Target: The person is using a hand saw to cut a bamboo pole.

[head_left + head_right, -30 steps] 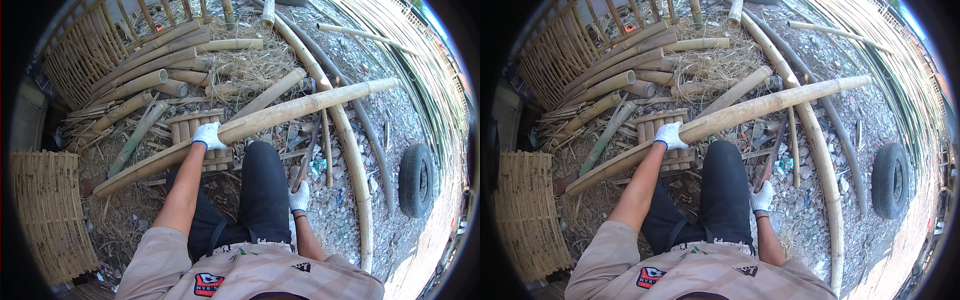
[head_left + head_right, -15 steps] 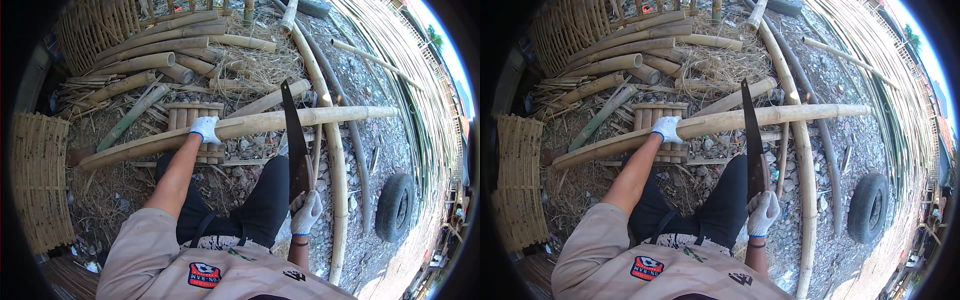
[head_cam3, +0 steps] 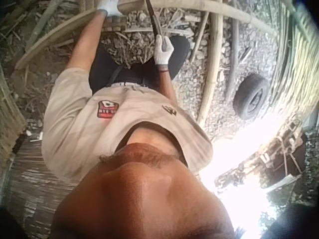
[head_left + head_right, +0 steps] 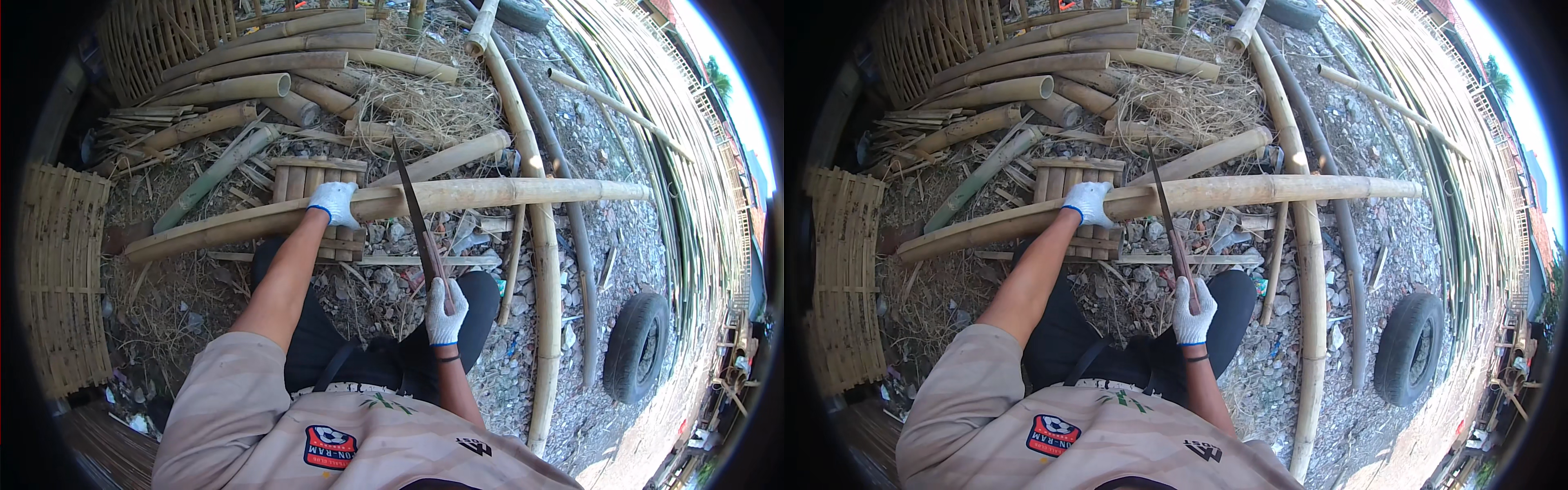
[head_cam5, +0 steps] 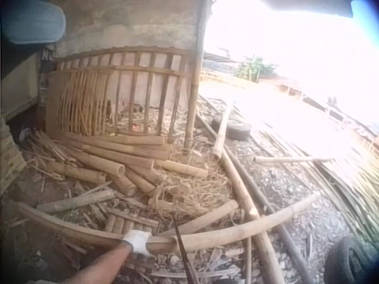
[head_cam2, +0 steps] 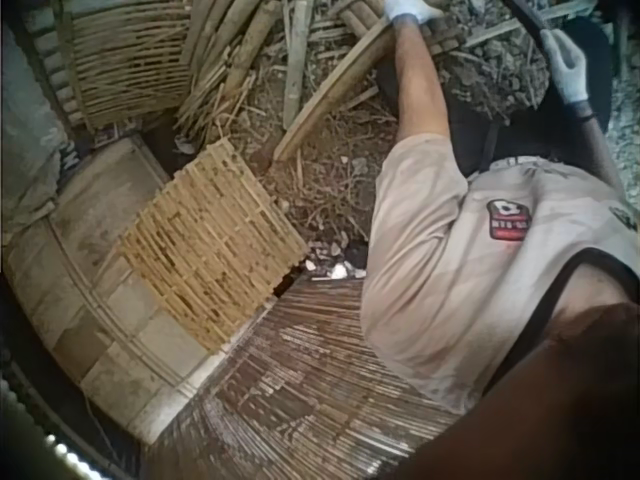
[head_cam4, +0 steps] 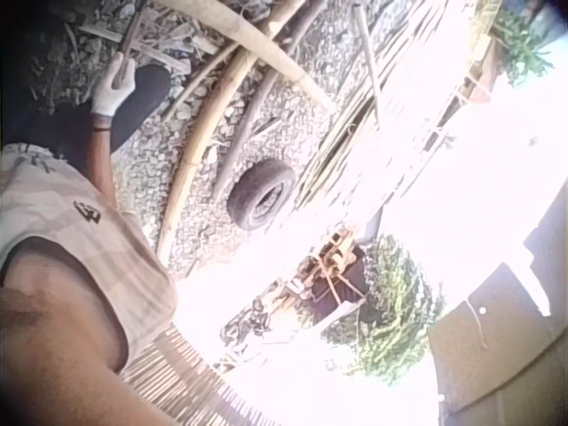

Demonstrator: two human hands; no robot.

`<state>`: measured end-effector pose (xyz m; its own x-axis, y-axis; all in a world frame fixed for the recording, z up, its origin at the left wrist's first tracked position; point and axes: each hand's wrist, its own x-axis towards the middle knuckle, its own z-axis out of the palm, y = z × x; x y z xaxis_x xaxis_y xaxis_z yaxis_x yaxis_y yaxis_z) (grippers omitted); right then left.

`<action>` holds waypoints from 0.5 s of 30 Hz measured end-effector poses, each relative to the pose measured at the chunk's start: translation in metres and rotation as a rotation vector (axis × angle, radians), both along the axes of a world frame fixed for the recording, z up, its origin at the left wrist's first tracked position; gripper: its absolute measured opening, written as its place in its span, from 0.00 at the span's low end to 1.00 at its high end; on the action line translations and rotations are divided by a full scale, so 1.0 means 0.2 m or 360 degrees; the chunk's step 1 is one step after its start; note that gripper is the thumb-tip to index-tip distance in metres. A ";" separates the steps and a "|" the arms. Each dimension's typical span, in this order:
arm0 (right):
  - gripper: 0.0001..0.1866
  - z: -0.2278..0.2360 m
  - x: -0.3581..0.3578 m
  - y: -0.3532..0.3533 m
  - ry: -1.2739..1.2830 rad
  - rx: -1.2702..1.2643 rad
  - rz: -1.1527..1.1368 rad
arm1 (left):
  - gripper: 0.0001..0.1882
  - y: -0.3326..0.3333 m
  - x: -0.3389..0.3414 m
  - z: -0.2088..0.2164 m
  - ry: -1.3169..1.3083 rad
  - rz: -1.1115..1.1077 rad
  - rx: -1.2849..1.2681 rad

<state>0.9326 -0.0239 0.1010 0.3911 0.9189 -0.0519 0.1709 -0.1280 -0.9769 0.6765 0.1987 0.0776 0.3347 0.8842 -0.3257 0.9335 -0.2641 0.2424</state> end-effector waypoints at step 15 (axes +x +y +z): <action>0.16 0.10 -0.06 -0.13 -0.0119 -0.0001 0.0043 | 0.44 0.01 -0.01 -0.04 -0.0001 -0.0006 0.0014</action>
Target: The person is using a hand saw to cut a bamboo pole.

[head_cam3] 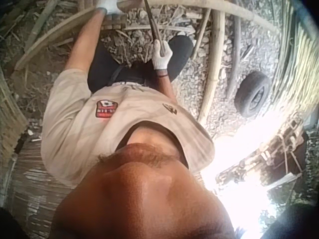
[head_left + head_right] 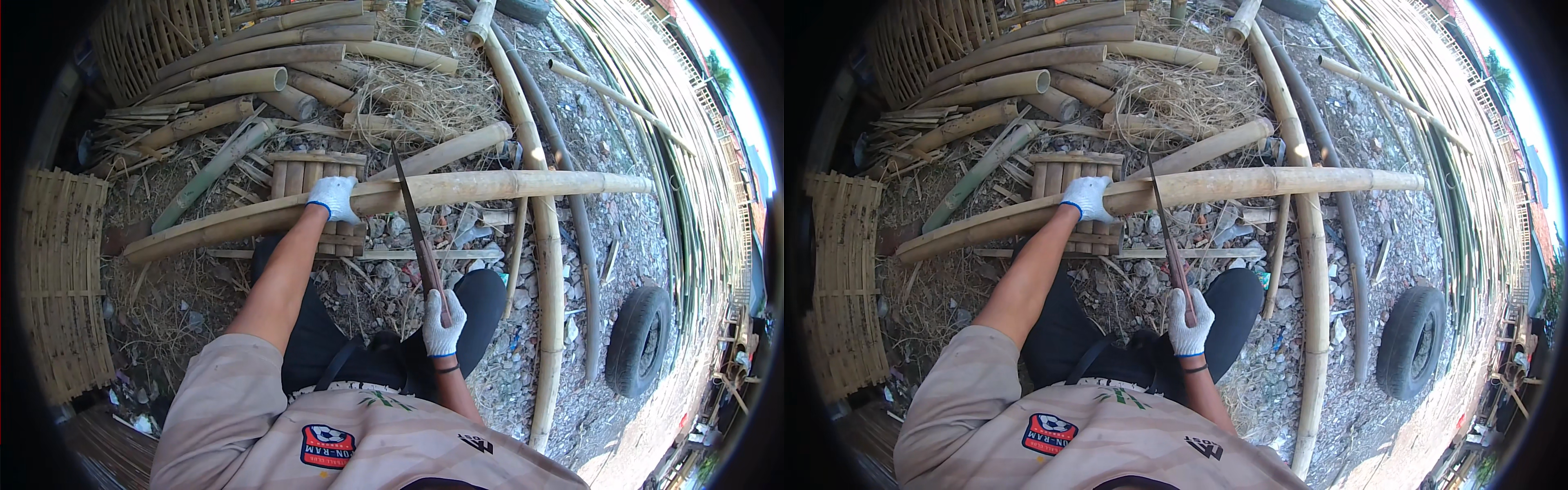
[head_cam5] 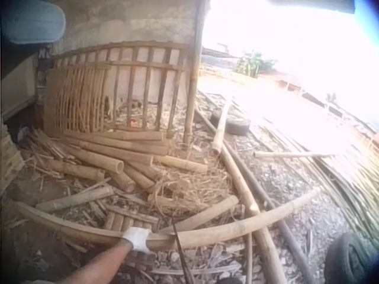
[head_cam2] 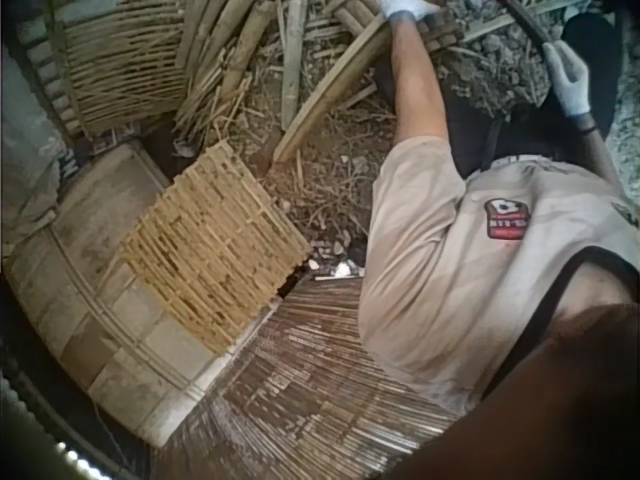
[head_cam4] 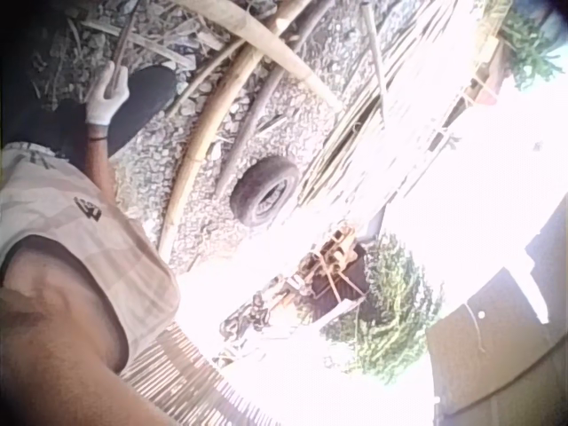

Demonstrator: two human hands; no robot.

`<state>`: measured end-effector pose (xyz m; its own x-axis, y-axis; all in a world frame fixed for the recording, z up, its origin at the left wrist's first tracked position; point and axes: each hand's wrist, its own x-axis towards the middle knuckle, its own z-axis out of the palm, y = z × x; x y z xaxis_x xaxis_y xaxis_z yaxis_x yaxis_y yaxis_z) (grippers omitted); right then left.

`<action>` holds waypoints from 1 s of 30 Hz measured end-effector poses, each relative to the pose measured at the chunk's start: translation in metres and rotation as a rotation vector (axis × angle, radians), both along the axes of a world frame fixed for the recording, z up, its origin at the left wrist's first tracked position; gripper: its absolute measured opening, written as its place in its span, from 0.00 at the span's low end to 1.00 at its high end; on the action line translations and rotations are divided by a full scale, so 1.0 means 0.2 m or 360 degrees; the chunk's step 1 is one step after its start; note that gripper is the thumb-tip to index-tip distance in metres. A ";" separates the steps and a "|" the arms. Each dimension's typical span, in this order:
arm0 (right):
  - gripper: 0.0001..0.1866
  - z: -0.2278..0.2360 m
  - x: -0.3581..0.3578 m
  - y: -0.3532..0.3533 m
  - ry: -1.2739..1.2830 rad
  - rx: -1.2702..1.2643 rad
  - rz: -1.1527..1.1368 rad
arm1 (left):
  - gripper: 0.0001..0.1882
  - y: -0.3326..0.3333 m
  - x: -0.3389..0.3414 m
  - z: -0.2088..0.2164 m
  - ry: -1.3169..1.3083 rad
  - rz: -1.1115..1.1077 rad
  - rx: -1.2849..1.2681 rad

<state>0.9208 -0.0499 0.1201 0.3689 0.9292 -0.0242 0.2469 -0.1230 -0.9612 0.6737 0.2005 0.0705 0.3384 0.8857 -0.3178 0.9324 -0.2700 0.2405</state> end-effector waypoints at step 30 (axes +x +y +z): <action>0.14 0.00 -0.12 0.14 0.0004 -0.0011 -0.0041 | 0.41 -0.03 0.02 -0.02 0.0009 0.0010 0.0073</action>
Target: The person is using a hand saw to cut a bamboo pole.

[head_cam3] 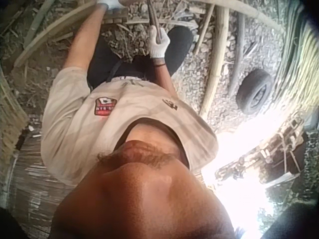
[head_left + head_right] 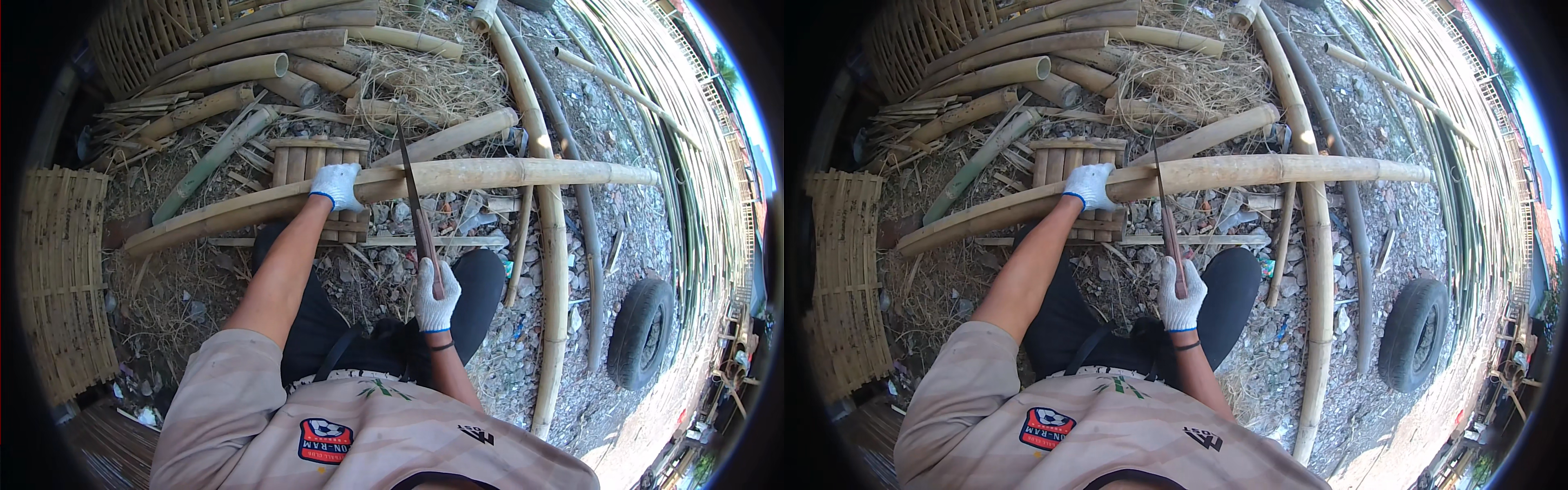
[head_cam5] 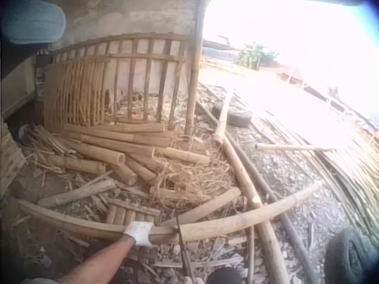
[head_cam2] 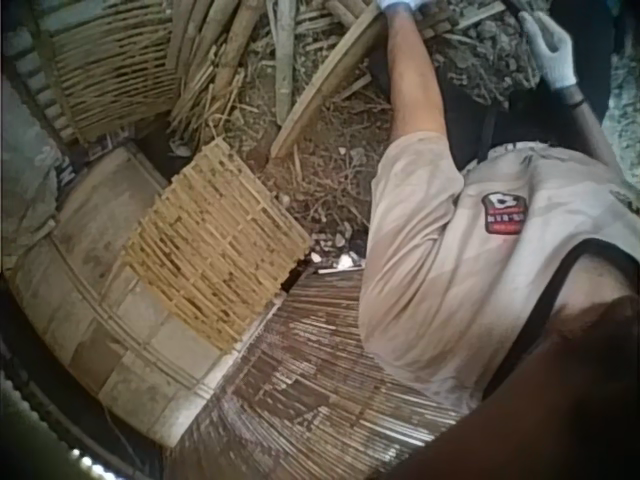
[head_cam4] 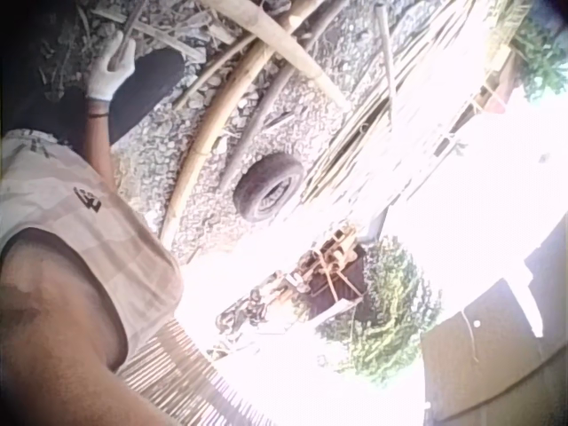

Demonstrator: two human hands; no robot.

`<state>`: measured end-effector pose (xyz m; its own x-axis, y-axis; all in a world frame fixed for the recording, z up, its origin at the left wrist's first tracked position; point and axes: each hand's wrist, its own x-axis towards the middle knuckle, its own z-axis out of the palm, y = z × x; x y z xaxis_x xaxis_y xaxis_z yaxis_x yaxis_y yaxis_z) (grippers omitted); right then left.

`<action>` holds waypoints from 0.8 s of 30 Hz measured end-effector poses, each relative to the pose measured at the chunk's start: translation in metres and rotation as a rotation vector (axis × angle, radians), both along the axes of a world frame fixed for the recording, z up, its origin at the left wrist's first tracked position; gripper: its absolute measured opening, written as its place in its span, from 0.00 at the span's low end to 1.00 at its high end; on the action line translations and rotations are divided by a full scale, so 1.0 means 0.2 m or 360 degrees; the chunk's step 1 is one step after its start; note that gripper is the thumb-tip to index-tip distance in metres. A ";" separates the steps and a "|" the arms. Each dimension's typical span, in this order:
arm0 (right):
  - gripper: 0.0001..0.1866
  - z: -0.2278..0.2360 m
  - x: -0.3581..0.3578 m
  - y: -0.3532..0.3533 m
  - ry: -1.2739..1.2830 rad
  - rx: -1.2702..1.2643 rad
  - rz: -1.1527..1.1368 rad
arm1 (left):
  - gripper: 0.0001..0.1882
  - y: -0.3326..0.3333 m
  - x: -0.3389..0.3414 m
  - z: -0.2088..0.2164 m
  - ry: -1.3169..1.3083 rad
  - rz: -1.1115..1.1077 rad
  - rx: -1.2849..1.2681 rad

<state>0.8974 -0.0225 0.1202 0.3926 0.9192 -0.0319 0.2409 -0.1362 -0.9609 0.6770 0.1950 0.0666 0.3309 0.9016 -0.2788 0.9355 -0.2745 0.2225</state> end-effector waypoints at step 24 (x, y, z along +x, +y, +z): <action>0.17 0.13 0.08 -0.10 -0.0215 -0.0061 0.0192 | 0.38 0.00 -0.01 -0.01 -0.0023 0.0005 -0.0018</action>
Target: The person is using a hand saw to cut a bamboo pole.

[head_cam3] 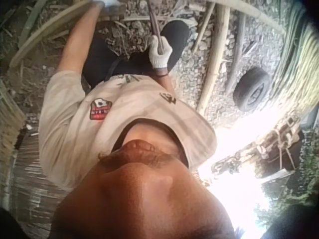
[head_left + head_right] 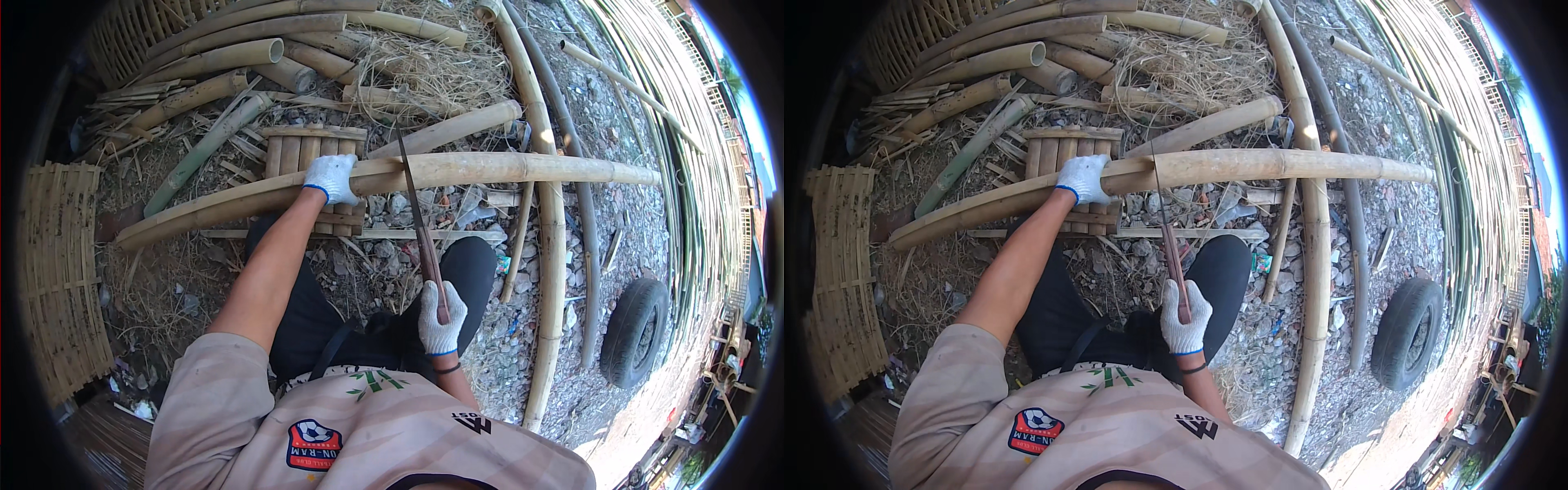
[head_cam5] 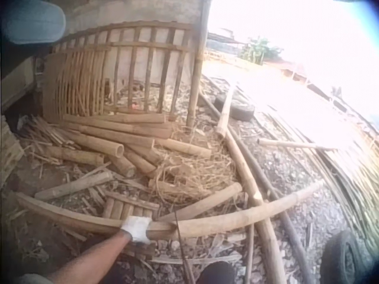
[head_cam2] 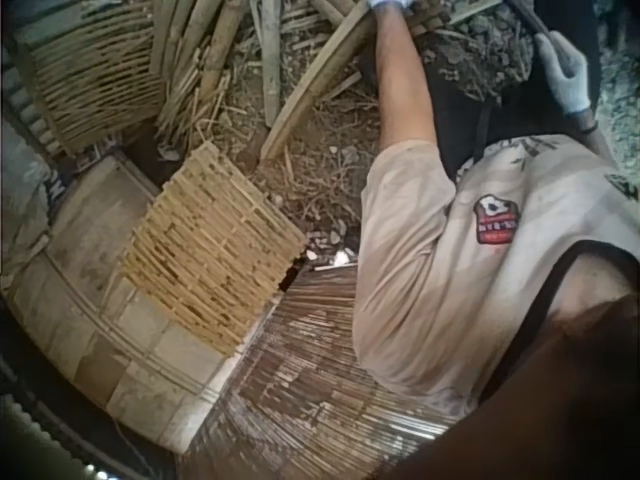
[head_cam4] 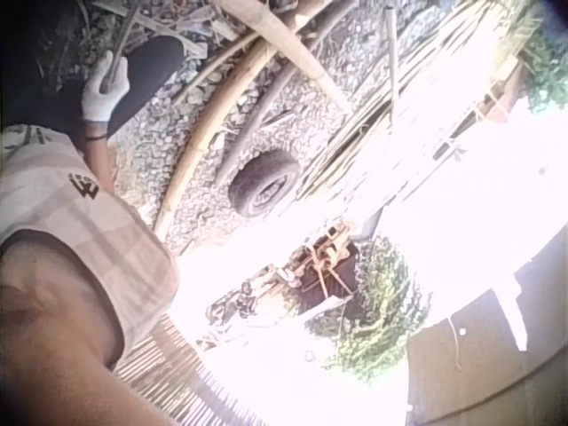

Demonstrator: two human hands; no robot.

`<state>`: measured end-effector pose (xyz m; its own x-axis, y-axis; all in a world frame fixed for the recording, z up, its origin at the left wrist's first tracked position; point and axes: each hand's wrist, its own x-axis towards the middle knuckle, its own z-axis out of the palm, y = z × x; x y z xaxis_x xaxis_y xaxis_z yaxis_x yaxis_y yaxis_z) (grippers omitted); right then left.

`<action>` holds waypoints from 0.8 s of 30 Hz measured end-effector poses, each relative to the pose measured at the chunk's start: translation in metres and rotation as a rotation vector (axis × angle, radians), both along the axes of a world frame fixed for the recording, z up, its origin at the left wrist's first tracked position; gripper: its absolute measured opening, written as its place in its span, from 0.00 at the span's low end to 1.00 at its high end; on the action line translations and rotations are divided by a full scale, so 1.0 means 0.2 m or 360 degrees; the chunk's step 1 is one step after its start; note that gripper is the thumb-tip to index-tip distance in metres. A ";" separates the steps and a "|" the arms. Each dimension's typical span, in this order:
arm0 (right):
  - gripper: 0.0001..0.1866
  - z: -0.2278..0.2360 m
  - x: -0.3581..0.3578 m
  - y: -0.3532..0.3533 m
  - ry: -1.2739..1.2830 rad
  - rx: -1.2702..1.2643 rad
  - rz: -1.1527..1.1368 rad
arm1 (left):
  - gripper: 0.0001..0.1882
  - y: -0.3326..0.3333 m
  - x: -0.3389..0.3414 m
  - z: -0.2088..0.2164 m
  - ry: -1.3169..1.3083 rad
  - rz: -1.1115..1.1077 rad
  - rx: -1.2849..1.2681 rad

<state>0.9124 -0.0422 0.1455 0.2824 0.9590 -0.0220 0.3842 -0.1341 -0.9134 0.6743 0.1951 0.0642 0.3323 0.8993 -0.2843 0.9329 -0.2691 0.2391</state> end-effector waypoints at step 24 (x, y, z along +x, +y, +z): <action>0.17 -0.19 -0.09 0.52 0.0116 0.0140 -0.0006 | 0.40 0.05 0.03 0.06 0.0048 0.0005 -0.0088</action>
<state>0.8939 0.0608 0.1079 0.2869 0.9570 0.0419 0.3162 -0.0533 -0.9472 0.6803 0.2055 0.0763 0.3198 0.8830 -0.3434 0.9408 -0.2531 0.2254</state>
